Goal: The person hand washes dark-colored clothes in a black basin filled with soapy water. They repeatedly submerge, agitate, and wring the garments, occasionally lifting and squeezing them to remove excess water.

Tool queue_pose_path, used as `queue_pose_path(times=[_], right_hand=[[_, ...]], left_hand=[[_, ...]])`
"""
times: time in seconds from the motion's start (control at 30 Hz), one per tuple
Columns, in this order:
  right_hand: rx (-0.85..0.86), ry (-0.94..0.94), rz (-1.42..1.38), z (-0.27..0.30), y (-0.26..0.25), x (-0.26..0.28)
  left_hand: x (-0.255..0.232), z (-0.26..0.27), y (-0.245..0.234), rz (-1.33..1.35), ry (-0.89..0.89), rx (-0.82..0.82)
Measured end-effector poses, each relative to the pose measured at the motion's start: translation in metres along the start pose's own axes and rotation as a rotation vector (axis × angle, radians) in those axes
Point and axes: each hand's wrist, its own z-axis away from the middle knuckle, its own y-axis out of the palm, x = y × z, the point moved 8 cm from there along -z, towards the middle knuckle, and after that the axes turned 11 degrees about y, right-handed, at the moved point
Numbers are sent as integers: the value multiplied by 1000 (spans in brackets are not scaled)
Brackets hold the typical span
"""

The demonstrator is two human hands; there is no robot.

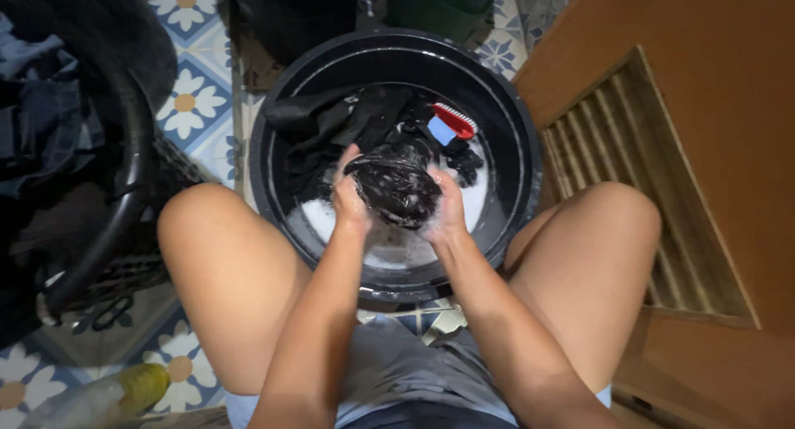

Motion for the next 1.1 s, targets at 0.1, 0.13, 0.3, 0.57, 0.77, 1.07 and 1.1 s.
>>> queue_pose_path(times=[0.1,0.13,0.3,0.57,0.77,1.07,1.1], right_hand=[[17,24,71,8,12,-7],[17,56,48,11,15,-11],[69,133,9,16,31,-9],[-1,-31,-61,23,26,-6],[-15,-20,-72,9,-3,-1],[-175,-204,219,-2,-44,14],[-175,-206,257,-2,-40,13]], left_hand=[[15,1,-2,256,-119,142],[12,7,8,338,-119,255],[-30,21,46,206,-53,276],[-74,25,86,-236,107,406],[-51,29,87,-108,-104,462],[19,12,-1,14,-275,-98],[25,9,-3,29,-304,-78]])
